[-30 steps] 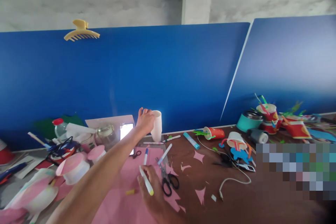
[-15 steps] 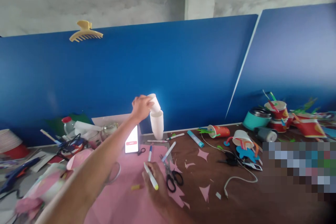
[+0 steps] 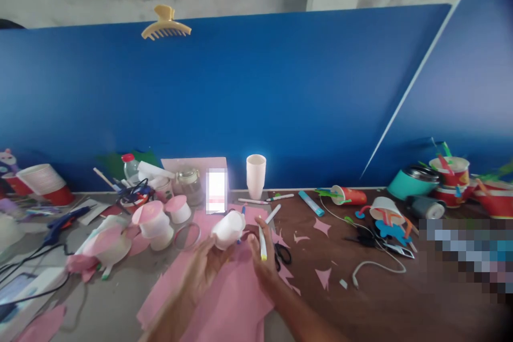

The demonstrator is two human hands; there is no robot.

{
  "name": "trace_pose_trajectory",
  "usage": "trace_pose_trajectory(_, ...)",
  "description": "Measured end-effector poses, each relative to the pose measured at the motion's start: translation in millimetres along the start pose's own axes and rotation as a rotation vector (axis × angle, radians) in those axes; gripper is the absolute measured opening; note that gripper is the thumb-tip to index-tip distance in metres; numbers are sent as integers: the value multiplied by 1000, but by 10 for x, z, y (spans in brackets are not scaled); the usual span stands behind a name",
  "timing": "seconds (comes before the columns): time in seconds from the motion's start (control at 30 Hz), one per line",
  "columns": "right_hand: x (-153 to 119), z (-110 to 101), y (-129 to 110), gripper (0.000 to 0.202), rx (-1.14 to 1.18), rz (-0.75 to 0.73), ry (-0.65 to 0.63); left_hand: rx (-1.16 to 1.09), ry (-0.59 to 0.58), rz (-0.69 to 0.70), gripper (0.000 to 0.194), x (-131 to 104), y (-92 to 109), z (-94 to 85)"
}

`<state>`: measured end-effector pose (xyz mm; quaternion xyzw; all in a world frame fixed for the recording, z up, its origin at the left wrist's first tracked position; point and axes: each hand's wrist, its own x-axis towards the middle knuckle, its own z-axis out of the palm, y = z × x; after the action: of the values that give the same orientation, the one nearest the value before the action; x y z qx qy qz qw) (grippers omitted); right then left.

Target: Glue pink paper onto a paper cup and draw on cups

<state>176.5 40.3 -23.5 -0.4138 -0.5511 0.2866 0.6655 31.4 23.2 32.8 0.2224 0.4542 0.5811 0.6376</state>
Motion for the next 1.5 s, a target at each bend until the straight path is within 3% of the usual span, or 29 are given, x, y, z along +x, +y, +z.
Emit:
trace_pose_trajectory(0.07, -49, -21, -4, 56, -23, -32, -7, -97, -18, -111, 23, -45, -88, 39)
trace_pose_trajectory(0.13, -96, -43, 3, 58, -71, -67, -22, -173, -123, -183, 31, -66, -177, 72)
trace_pose_trajectory(0.23, -111, -73, 29, 57, -162, -111, -41, -131, -182, -243, 29, -51, -327, 48)
trace_pose_trajectory(0.3, -82, -89, 56, 57, -201, -137, -43, 20, -133, -136, 35, -30, -411, -13)
trace_pose_trajectory(0.33, -63, -96, 71, 56, -210, -146, -38, 125, -57, -21, 42, -24, -440, -48)
trace_pose_trajectory(0.4, -29, -111, 98, 56, -209, -158, -28, 319, -21, 226, 56, -27, -474, -109)
trace_pose_trajectory(0.5, -17, -139, 96, 52, -177, -140, -79, 468, -229, 377, 66, -54, -500, -134)
trace_pose_trajectory(0.57, -27, -157, 57, 50, -153, -108, -167, 473, -408, 339, 70, -58, -519, -110)
trace_pose_trajectory(0.63, -32, -164, 9, 50, -133, -87, -241, 435, -462, 294, 68, -40, -530, -77)
trace_pose_trajectory(0.7, -21, -156, -21, 49, -116, -74, -221, 412, -434, 281, 66, -18, -517, -57)
trace_pose_trajectory(0.83, 24, -140, -3, 47, -57, -36, -62, 360, -375, 225, 74, -21, -448, -68)
trace_pose_trajectory(0.93, 14, -160, -11, 48, -9, -43, -43, 329, -318, 185, 81, -52, -446, -93)
trace_pose_trajectory(1.03, -69, -179, -110, 50, -45, -170, -100, 309, -337, 219, 77, -57, -483, -106)
trace_pose_trajectory(1.13, -184, -155, -246, 52, -126, -453, -216, 291, -399, 234, 66, -51, -493, -97)
trace_pose_trajectory(1.23, -255, -102, -311, 52, -122, -554, -341, 262, -392, 225, 52, -68, -461, -72)
trace_pose_trajectory(1.37, -237, -92, -258, 46, -155, -430, -275, 116, -372, 121, 54, -107, -423, -42)
trace_pose_trajectory(1.5, -182, -157, -215, 45, -139, -266, -211, 102, -366, 127, 61, -116, -425, -21)
